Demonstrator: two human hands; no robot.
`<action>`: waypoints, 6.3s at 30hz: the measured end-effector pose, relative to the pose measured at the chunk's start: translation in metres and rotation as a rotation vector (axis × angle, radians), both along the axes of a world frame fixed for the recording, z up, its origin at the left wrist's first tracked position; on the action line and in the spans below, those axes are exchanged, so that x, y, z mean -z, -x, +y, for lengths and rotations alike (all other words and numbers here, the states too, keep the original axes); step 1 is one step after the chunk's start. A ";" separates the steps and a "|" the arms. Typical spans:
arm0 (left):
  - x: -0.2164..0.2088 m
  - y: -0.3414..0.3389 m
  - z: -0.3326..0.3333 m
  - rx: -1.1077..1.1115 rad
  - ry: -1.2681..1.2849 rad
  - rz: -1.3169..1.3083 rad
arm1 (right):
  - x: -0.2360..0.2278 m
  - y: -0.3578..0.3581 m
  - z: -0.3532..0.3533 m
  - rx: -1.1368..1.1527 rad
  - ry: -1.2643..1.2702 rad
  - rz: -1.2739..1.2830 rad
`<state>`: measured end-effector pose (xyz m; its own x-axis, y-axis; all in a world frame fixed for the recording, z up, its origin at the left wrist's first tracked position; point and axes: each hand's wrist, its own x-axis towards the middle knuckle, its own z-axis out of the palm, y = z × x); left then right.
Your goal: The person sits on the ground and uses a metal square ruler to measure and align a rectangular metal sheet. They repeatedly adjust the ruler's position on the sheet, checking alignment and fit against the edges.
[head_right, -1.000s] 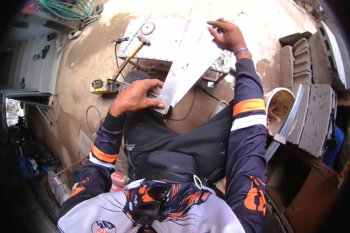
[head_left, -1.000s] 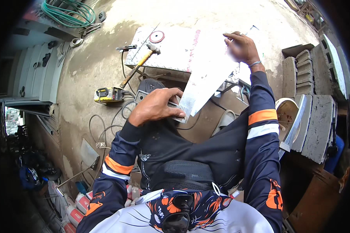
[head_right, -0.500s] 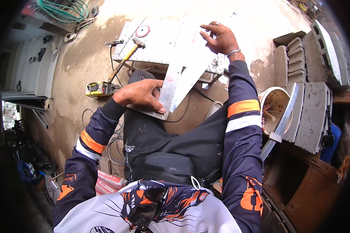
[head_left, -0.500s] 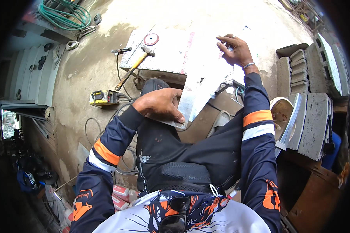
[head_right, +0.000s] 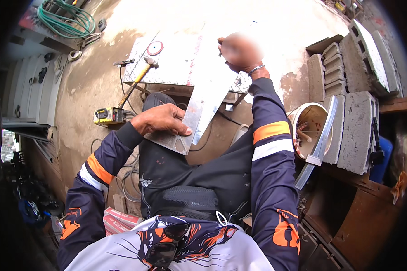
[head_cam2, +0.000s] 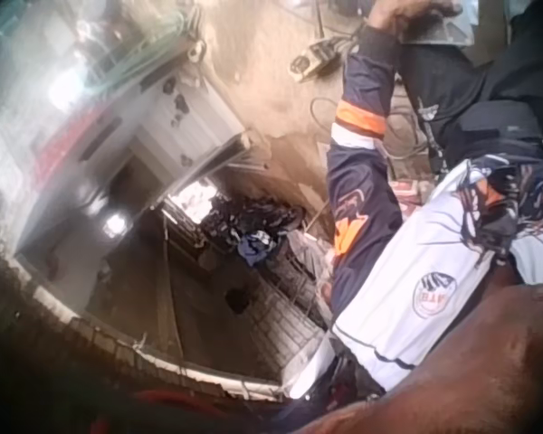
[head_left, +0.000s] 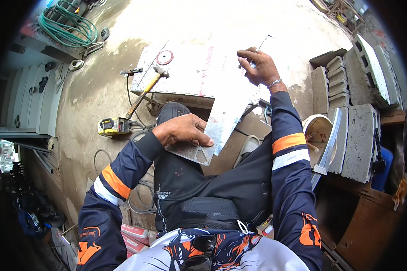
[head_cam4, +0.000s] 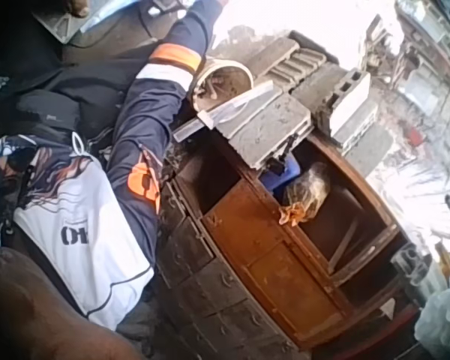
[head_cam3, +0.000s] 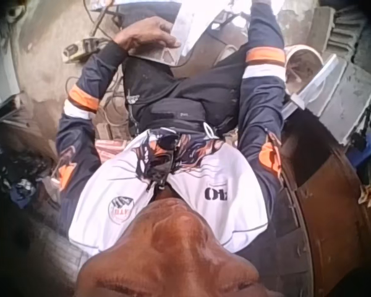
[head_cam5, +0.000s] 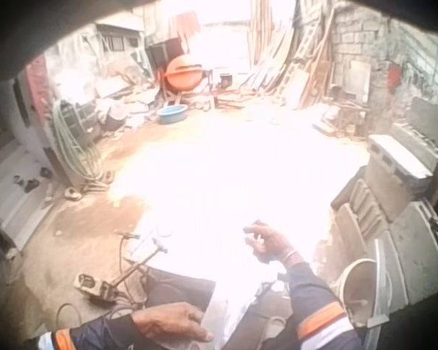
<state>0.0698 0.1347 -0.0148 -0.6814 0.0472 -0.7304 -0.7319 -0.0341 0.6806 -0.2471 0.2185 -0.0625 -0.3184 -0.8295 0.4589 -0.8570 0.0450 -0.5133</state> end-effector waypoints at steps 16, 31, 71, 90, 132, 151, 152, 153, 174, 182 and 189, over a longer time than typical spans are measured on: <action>0.005 0.000 0.016 -0.105 -0.051 0.021 | 0.003 0.001 0.007 0.035 -0.015 0.036; -0.006 0.001 0.025 -0.141 0.036 -0.019 | 0.008 0.000 0.001 0.046 -0.013 0.093; 0.034 -0.001 0.084 -0.282 -0.126 0.144 | 0.021 -0.063 0.046 0.512 -0.043 -0.571; 0.038 -0.005 0.070 -0.328 -0.105 0.163 | 0.030 -0.067 0.043 0.429 -0.021 -0.525; 0.044 -0.008 0.078 -0.388 -0.134 0.149 | 0.044 -0.066 0.041 0.398 -0.037 -0.478; 0.038 -0.003 0.080 -0.379 0.006 0.211 | 0.055 -0.073 0.037 0.404 0.071 -0.561; 0.037 -0.003 0.081 -0.380 0.008 0.217 | 0.055 -0.073 0.037 0.405 0.070 -0.562; 0.037 -0.002 0.081 -0.378 0.000 0.210 | 0.055 -0.073 0.037 0.407 0.070 -0.563; 0.039 -0.003 0.086 -0.377 0.023 0.205 | 0.053 -0.071 0.037 0.411 0.049 -0.567; 0.038 -0.003 0.088 -0.372 0.033 0.218 | 0.054 -0.071 0.036 0.410 0.046 -0.574; 0.037 -0.003 0.091 -0.370 0.055 0.213 | 0.055 -0.070 0.036 0.410 0.039 -0.573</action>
